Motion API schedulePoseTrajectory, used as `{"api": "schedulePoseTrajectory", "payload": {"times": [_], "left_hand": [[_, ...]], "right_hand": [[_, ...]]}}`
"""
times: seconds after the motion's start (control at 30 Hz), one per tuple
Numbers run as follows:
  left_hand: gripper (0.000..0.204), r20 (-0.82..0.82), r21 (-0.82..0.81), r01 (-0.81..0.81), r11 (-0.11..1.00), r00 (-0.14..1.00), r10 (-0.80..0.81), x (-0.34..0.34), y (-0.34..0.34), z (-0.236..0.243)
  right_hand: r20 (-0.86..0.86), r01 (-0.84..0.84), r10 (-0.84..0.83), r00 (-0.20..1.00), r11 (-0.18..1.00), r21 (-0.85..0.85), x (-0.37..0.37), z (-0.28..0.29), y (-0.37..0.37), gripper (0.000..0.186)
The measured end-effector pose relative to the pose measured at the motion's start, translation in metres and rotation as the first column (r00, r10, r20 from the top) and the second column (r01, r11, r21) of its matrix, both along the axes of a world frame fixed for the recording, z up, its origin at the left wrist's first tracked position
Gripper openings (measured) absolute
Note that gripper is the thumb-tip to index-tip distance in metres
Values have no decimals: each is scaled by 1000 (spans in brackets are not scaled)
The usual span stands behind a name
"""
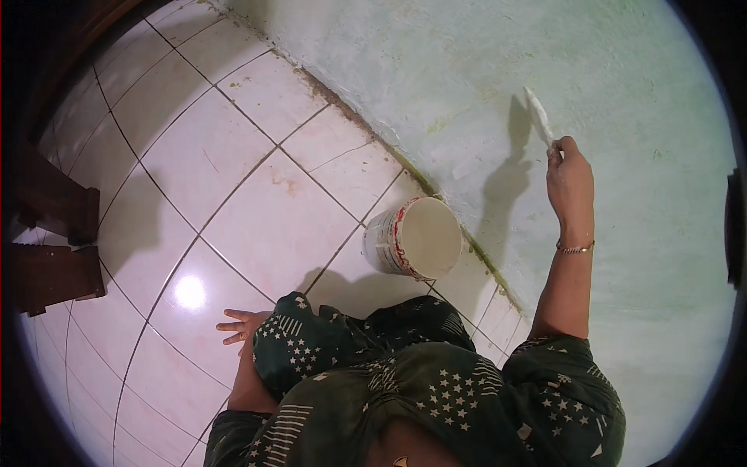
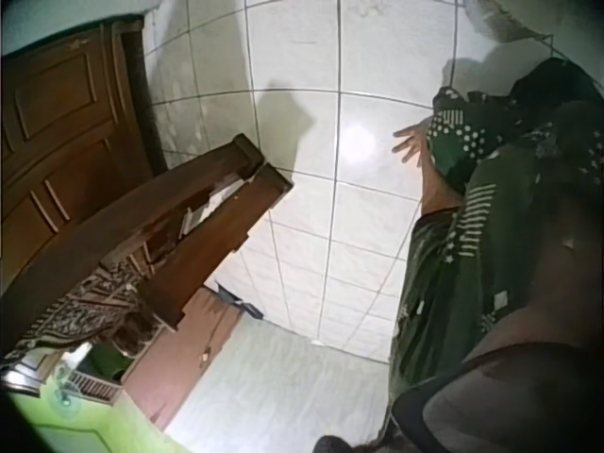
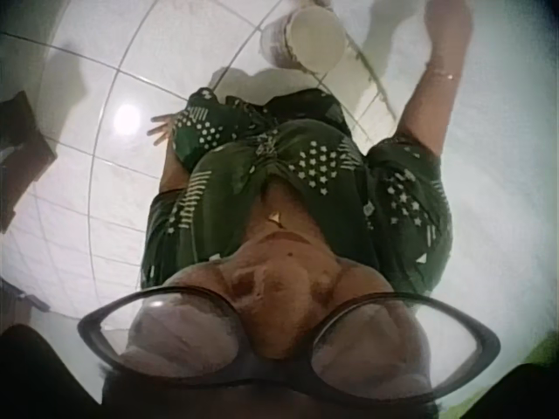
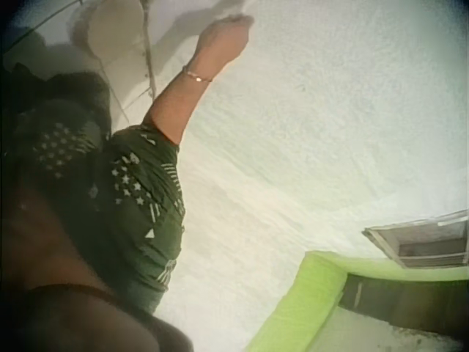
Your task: The person paints a wall by repeatedly dipping a paintbrush into a bucket of paint and applying the paint onto the wall.
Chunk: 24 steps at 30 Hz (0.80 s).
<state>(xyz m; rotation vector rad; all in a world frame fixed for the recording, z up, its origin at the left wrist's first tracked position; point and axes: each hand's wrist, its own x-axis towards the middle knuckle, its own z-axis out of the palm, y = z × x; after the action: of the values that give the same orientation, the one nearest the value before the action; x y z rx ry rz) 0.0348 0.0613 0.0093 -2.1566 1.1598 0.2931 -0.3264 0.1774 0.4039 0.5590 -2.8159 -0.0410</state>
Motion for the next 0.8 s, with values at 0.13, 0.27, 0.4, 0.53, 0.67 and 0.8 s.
{"api": "schedulePoseTrajectory", "payload": {"times": [0.13,0.27,0.4,0.53,0.67,0.8], "left_hand": [[83,-102,7,-18,1000,995,18,-5,-3,10],[100,144,69,57,996,987,-67,10,0,-62],[99,352,106,172,979,915,-199,23,11,-104],[97,232,51,161,986,958,-168,26,12,-101],[81,145,-112,137,984,982,-120,-12,5,-30],[58,42,-484,121,867,992,-115,47,21,-106]], "right_hand": [[201,-203,167,965,964,173,-12,-67,-17,16],[377,-401,291,879,880,255,-43,-184,-49,18],[418,-180,73,905,958,224,-70,-209,-82,20],[227,-340,286,931,904,259,-103,-157,-70,19],[-29,-218,218,975,976,23,-61,-39,-38,15],[58,-249,249,967,968,-16,0,-9,-65,17]]}}
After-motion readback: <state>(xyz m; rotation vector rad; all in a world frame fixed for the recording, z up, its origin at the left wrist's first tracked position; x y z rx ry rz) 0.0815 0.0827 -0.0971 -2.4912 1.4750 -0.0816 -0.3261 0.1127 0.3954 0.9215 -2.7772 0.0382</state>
